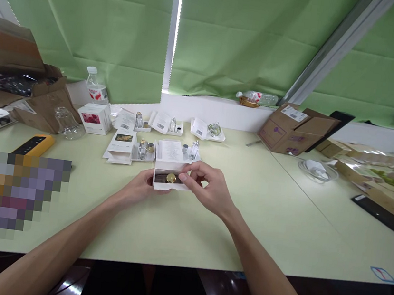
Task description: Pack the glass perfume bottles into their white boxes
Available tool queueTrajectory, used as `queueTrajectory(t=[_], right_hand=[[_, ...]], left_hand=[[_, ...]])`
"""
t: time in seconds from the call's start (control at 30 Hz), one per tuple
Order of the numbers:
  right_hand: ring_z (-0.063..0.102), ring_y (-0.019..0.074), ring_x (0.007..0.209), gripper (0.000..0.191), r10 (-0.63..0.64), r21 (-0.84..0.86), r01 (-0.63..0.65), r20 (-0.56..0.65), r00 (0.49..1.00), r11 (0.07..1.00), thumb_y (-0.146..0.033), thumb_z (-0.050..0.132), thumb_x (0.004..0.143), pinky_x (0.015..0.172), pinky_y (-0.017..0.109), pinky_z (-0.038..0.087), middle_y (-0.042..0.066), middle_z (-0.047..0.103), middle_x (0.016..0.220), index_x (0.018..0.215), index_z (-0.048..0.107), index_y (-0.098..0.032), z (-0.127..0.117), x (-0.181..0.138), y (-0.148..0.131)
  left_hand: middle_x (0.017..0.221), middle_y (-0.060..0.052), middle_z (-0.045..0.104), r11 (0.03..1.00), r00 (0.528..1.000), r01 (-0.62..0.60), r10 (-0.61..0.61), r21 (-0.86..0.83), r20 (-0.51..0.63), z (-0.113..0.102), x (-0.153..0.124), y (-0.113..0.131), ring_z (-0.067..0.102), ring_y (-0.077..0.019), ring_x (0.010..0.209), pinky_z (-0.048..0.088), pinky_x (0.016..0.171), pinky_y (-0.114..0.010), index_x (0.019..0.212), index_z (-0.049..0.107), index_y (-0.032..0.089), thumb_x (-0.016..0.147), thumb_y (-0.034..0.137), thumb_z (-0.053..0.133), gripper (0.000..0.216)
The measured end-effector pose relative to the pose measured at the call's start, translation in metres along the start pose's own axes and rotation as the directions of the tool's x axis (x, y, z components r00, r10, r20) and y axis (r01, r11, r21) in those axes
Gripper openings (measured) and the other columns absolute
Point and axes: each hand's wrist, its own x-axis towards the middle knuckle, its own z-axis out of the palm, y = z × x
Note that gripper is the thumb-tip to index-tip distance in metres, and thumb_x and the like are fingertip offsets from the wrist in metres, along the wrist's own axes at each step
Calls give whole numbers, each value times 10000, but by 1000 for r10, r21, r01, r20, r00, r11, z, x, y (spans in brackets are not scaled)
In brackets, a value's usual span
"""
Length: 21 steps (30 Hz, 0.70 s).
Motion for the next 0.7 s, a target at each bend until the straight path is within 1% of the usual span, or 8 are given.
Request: queueTrajectory(t=[0.13, 0.23, 0.33, 0.5, 0.7], right_hand=[[470, 98, 557, 192, 59, 76, -59, 10, 998, 995, -364, 636, 859, 506, 246, 378, 12, 619, 716, 813, 583, -185, -1, 0, -1], [484, 92, 541, 138, 85, 126, -88, 33, 996, 988, -321, 589, 885, 501, 244, 405, 11, 622, 744, 869, 606, -185, -3, 0, -3], [503, 85, 525, 121, 107, 155, -112, 41, 993, 982, -264, 549, 891, 497, 237, 425, 5, 620, 743, 913, 637, -184, -4, 1, -3], [503, 89, 508, 161, 174, 120, -176, 25, 984, 977, -224, 522, 876, 469, 230, 400, -6, 592, 662, 911, 673, -182, -4, 2, 2], [510, 95, 505, 212, 210, 76, -211, 24, 977, 974, -234, 505, 876, 455, 226, 393, -13, 560, 599, 926, 704, -182, -3, 1, 5]], left_hand=[[1165, -73, 681, 997, 999, -34, 34, 65, 2, 0, 0, 0, 605, -313, 1075, 465, 904, -406, 1195, 644, 212, 753, 327, 742, 467], [1189, -63, 671, 992, 997, -74, 71, 101, 30, 1, 0, -1, 595, -300, 1102, 457, 936, -400, 1189, 643, 223, 772, 329, 728, 438], [1231, -57, 650, 989, 995, -94, 89, 114, 51, 0, 0, -4, 576, -295, 1147, 452, 957, -401, 1222, 620, 243, 804, 338, 698, 436], [1195, -66, 662, 990, 996, -60, 50, 126, 80, -1, -1, -7, 598, -295, 1121, 473, 942, -423, 1267, 588, 245, 822, 374, 671, 470], [1184, -65, 672, 986, 997, -13, 0, 167, 78, -5, -1, -6, 618, -279, 1091, 490, 921, -411, 1233, 603, 233, 813, 369, 680, 449]])
